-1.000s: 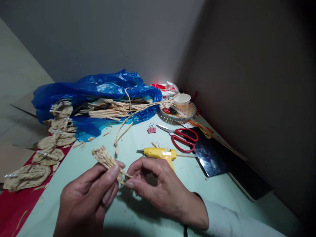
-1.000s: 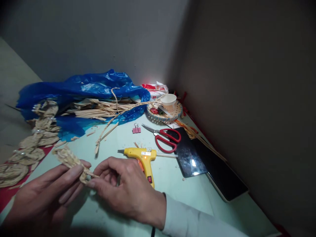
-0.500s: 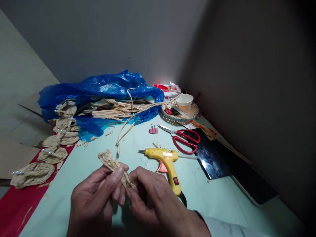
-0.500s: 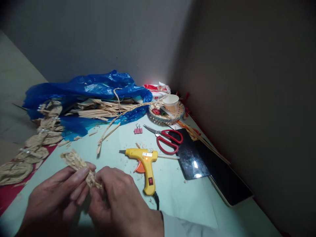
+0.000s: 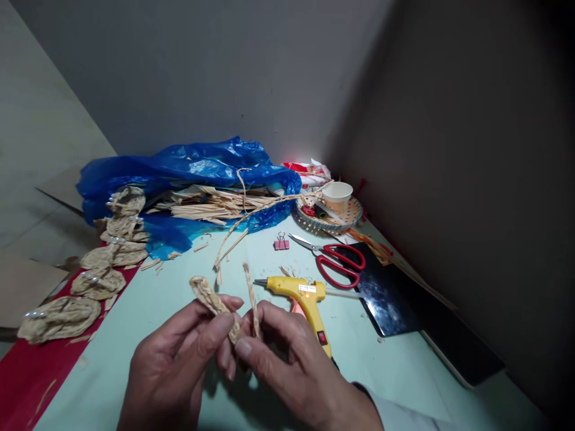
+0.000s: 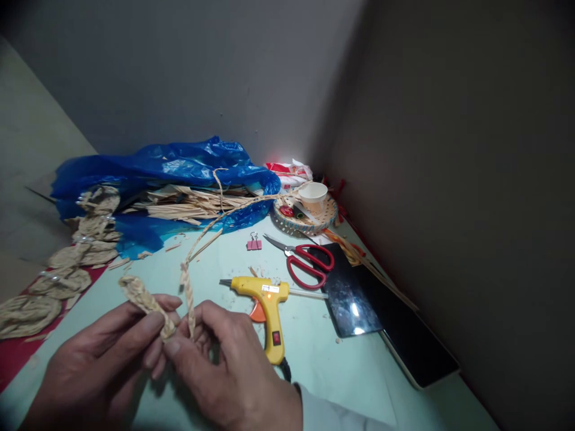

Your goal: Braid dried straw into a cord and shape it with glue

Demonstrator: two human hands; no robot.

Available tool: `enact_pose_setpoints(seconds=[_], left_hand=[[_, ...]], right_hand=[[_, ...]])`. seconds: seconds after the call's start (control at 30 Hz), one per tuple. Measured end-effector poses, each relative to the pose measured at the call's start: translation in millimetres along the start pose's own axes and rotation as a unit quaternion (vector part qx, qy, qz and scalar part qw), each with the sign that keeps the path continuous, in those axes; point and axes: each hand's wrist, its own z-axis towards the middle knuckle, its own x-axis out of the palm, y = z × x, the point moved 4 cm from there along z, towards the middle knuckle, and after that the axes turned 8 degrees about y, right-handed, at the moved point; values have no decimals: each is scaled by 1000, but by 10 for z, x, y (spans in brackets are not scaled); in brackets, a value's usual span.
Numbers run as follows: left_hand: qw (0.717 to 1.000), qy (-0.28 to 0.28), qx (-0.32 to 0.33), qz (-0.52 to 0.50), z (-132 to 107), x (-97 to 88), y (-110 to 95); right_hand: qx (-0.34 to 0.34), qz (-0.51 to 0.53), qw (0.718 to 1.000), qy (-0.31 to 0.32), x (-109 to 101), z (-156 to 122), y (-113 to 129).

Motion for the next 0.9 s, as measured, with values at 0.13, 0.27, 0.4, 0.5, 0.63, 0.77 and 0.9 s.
enact_pose_setpoints(seconds=[0.13,0.27,0.4,0.5,0.63,0.77,0.9], left_hand=[[998,15,-36,-47,8,2,-4],[1000,-8,-15,4,22,-33,-8],[1000,-7,-8,0,4,11,-1],[1000,-4,-14,2,5,38,-6],[999,27,-6,-18,50,58,-20],[999,33,10,-19,90,64,-15],[998,30,61,-17,103,84,-27]], right_hand=[[23,60,998,1,-14,18,-42],[26,135,990,36,-25,29,22],[27,165,985,40,-43,33,56],[20,212,976,42,-40,28,-3],[14,252,967,25,-48,29,-102],[-4,293,955,51,-22,58,-59],[13,203,978,37,-12,70,-21]])
